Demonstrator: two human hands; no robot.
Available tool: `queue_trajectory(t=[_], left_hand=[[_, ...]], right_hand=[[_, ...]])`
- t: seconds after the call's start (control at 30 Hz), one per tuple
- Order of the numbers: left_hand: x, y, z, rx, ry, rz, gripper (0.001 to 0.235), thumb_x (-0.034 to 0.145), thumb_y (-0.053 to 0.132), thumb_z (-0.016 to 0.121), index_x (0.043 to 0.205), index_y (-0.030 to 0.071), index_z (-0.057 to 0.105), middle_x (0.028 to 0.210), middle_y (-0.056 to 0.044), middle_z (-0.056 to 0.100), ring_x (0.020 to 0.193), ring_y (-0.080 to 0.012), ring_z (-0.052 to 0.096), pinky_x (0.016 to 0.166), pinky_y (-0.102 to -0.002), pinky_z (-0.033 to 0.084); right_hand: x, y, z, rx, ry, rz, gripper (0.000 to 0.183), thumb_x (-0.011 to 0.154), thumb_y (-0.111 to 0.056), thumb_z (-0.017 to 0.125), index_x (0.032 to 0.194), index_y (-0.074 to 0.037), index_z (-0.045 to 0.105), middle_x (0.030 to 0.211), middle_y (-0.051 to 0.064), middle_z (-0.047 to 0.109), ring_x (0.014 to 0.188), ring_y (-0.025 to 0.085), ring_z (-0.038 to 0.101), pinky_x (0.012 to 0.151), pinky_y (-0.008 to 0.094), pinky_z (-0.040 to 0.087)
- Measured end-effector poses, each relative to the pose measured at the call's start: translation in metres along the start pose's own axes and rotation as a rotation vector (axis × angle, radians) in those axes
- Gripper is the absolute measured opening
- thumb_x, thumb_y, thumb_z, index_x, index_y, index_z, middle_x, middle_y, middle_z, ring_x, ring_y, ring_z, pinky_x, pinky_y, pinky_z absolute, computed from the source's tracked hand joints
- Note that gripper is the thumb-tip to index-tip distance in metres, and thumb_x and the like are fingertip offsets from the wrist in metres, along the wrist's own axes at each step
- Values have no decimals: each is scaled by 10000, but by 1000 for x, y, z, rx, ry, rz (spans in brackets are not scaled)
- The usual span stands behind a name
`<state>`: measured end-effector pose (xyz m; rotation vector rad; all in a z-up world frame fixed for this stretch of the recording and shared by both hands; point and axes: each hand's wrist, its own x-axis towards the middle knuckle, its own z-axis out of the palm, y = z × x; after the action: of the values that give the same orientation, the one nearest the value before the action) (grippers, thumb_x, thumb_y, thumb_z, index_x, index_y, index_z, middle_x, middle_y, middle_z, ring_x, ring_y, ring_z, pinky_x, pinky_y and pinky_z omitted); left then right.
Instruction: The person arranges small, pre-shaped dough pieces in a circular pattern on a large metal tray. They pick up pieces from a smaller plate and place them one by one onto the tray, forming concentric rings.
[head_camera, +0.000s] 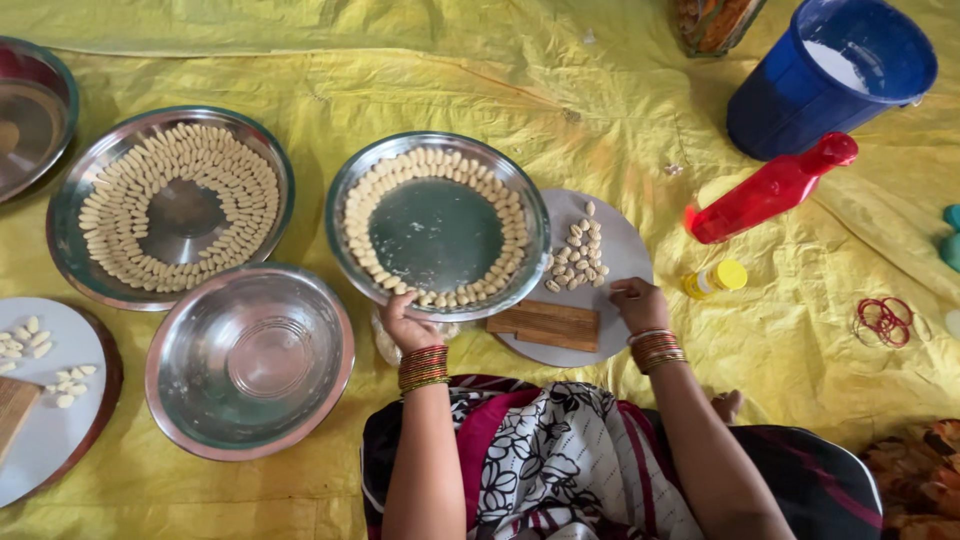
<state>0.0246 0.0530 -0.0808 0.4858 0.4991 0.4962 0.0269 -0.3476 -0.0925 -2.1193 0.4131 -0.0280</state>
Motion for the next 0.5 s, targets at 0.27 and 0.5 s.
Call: queue_trajectory(t=[0.27, 0.5], left_hand=[[5, 11, -6, -240, 75, -122, 383, 640, 117, 619, 1020, 66, 622, 1018, -56, 658, 986, -242, 650, 936, -426, 551], [5, 12, -11, -227, 107, -128, 303, 668, 101, 623, 970, 79, 629, 975, -41, 671, 933, -226, 667, 895, -384, 575]], right_hand=[[3, -12, 20, -133, 227, -29, 109, 849, -145, 746, 928, -71, 761, 845, 95, 764, 775, 208, 735, 744, 342, 575], [24, 4, 13, 532, 70, -87, 231, 887, 40, 707, 1116, 56, 673, 1004, 98, 704, 915, 172, 673, 838, 284, 577]])
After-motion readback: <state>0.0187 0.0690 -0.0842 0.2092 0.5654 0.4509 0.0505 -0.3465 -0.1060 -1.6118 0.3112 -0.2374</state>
